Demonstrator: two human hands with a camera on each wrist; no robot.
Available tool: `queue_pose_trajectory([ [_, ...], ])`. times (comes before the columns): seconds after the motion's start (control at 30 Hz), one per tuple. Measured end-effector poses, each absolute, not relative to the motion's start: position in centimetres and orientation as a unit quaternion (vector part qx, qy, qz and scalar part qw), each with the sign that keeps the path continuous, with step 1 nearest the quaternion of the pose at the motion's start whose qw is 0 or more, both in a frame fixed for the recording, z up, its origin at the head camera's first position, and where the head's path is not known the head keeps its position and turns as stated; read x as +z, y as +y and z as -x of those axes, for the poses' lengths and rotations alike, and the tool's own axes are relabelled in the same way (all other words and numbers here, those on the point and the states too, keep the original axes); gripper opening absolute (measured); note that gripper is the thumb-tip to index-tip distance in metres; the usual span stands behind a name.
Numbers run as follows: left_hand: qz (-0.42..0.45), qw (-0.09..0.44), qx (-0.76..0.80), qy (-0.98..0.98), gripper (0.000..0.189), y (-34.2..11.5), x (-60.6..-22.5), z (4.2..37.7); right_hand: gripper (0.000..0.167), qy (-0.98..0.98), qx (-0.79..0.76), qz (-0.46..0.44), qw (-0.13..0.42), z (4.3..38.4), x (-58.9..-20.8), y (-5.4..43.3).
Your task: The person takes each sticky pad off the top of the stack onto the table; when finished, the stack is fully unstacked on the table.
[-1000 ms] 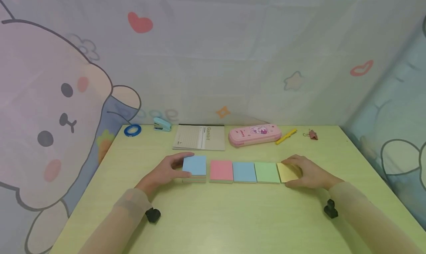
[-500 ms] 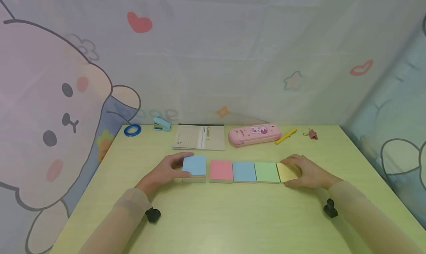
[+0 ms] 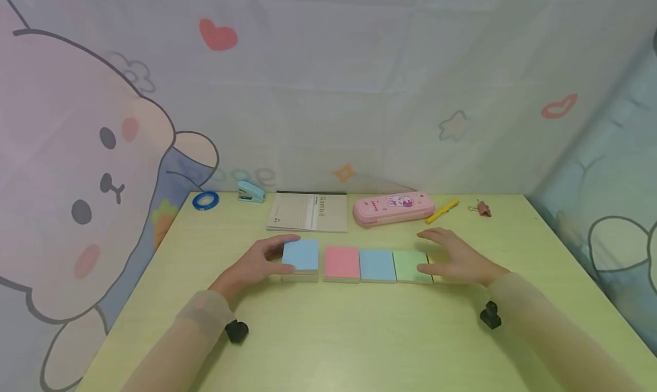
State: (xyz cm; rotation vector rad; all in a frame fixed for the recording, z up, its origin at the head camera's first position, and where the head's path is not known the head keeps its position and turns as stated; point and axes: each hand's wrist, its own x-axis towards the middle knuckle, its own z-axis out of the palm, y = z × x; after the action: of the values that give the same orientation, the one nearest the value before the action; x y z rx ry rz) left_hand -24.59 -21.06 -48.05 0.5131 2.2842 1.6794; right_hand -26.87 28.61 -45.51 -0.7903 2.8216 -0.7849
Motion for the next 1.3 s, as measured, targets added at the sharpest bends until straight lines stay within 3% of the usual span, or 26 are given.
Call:
queue_pose_trajectory([
  [0.37,-0.181,0.132,0.579,0.784,0.074,-21.1,-48.4,24.7,0.084,0.889,-0.265,0.366,0.068,26.9,-45.0,16.9],
  [0.57,-0.182,0.129,0.575,0.787,0.075,-21.0,-48.5,24.8,0.082,0.888,-0.238,0.385,0.076,26.3,-45.2,12.9],
  [1.3,-0.188,0.116,0.562,0.797,0.073,-21.2,-48.4,24.8,0.087,0.915,-0.206,0.343,0.059,26.9,-46.5,10.8],
])
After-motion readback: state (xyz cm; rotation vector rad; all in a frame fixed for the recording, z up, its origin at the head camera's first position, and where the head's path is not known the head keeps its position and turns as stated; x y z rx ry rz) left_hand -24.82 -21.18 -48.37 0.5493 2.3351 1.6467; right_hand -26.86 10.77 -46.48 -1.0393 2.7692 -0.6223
